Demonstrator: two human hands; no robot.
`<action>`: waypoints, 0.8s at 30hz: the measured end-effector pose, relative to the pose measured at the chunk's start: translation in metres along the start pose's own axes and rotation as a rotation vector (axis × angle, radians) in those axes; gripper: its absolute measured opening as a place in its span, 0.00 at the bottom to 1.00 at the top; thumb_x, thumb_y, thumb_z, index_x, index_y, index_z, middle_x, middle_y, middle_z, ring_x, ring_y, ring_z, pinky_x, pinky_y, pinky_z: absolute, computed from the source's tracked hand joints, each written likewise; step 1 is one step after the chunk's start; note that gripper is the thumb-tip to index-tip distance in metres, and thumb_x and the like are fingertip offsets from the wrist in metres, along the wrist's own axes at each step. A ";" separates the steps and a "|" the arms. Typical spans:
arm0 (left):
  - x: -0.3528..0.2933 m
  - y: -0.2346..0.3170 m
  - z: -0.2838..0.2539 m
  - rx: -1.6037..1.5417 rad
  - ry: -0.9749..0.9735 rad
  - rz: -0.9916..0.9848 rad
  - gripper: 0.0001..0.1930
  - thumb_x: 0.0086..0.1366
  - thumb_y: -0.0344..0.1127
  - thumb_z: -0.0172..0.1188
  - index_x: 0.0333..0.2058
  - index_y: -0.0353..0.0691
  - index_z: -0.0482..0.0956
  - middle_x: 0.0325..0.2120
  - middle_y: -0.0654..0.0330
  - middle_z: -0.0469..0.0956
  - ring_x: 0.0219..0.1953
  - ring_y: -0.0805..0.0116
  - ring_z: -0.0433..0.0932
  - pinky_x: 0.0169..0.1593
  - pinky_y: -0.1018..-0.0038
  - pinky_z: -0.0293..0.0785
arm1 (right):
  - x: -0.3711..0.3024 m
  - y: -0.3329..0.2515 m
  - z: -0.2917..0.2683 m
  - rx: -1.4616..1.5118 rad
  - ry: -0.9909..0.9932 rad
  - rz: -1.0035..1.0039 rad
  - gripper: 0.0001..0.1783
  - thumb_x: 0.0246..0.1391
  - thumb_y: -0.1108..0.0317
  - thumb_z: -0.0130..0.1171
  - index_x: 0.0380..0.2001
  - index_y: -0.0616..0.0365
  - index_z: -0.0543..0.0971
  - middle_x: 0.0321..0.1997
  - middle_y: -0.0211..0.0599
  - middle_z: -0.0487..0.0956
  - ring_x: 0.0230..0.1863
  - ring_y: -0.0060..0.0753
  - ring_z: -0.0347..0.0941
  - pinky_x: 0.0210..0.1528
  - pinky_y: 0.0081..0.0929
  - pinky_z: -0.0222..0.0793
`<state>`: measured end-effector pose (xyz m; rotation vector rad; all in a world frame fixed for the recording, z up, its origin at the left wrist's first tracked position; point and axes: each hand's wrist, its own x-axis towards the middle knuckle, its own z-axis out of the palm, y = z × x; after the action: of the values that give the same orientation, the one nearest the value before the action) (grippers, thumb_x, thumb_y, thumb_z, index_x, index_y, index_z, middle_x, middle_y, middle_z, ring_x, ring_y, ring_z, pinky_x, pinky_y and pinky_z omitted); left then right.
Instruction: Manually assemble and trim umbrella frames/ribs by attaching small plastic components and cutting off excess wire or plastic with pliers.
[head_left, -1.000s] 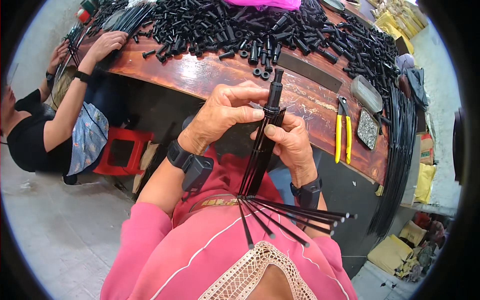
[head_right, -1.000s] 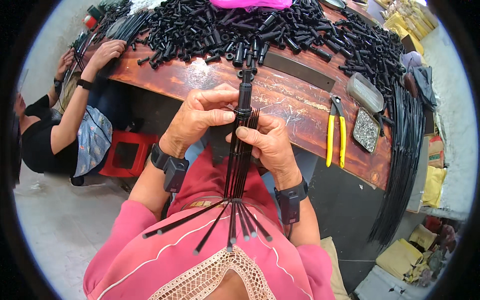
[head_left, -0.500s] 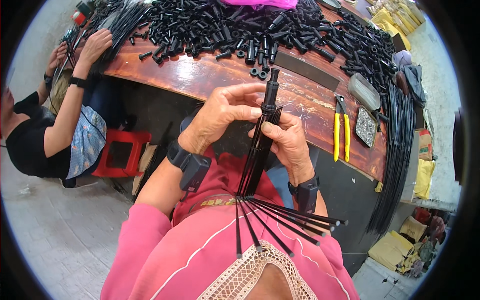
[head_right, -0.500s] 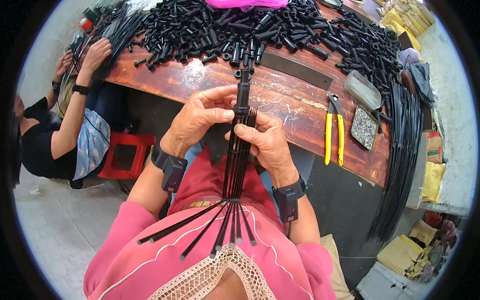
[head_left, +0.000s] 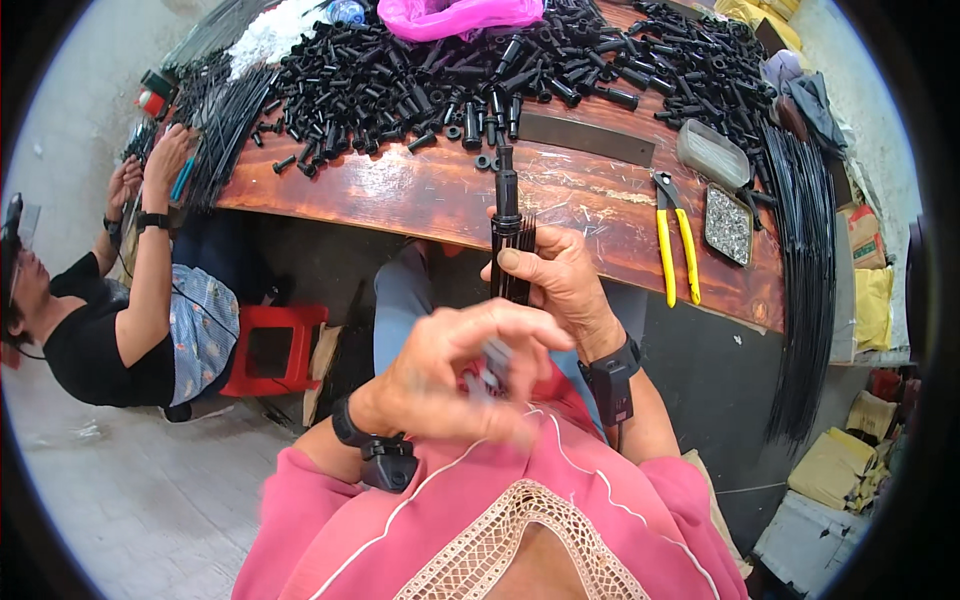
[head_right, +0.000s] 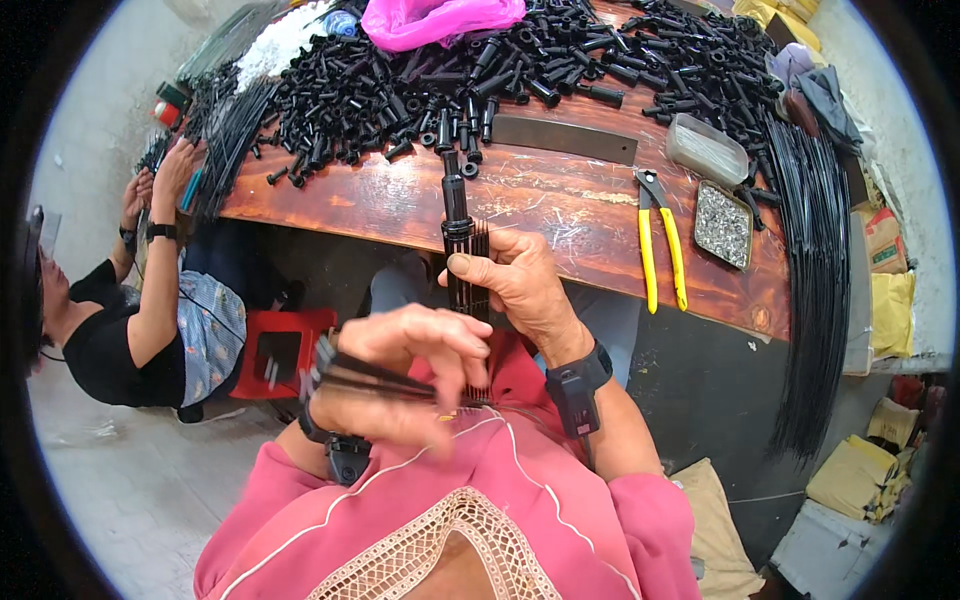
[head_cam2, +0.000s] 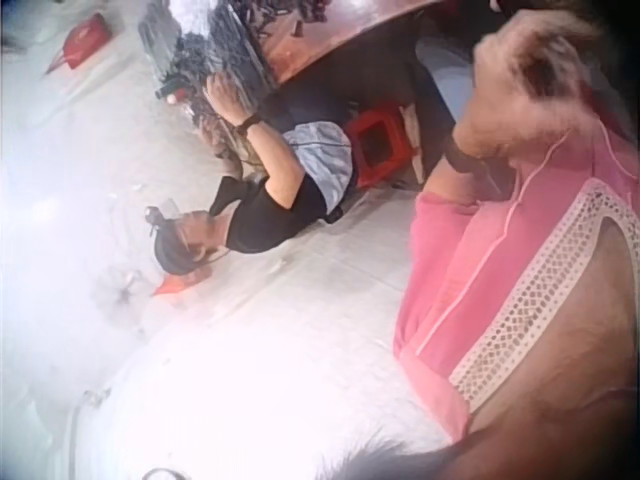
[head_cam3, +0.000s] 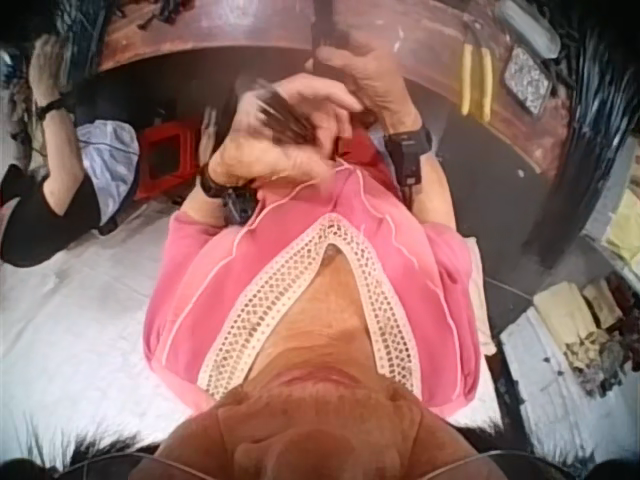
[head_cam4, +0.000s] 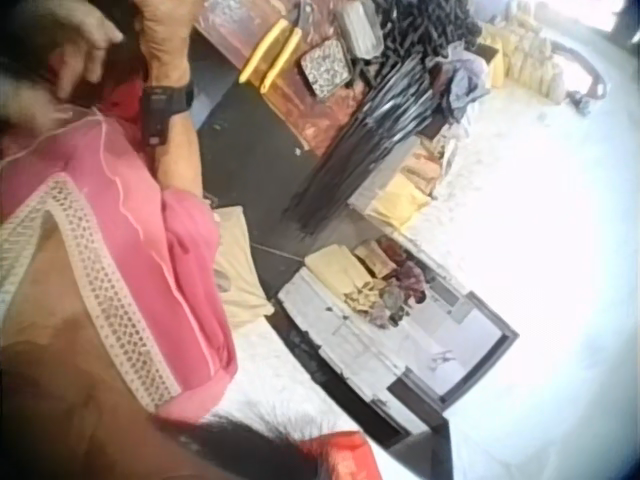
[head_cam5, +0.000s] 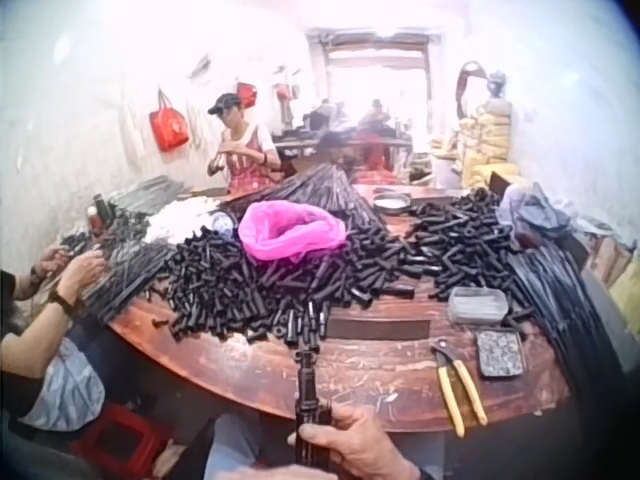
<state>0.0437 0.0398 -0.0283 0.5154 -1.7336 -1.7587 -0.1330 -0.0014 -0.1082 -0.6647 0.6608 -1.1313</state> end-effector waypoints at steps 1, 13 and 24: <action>0.002 -0.004 0.002 0.035 0.190 -0.005 0.28 0.45 0.29 0.75 0.45 0.28 0.74 0.30 0.55 0.80 0.34 0.69 0.80 0.41 0.75 0.74 | 0.003 0.002 -0.003 -0.021 -0.027 -0.028 0.14 0.52 0.73 0.65 0.43 0.64 0.79 0.32 0.32 0.81 0.33 0.23 0.78 0.36 0.21 0.76; 0.049 -0.036 -0.016 0.375 1.025 0.106 0.12 0.58 0.29 0.66 0.39 0.27 0.81 0.24 0.65 0.79 0.25 0.82 0.73 0.28 0.83 0.69 | 0.024 0.005 0.022 -0.265 -0.045 -0.345 0.11 0.53 0.76 0.63 0.40 0.65 0.81 0.33 0.26 0.81 0.33 0.14 0.72 0.35 0.17 0.70; 0.057 -0.034 0.006 0.119 1.086 0.166 0.08 0.59 0.26 0.65 0.38 0.29 0.82 0.28 0.65 0.80 0.28 0.81 0.74 0.31 0.83 0.70 | 0.007 0.006 0.035 -0.385 0.052 -0.474 0.16 0.50 0.80 0.59 0.45 0.65 0.80 0.32 0.27 0.81 0.33 0.12 0.69 0.34 0.17 0.70</action>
<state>-0.0071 0.0051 -0.0532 1.0820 -1.0339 -0.9214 -0.1010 -0.0013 -0.0913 -1.1666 0.7993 -1.4752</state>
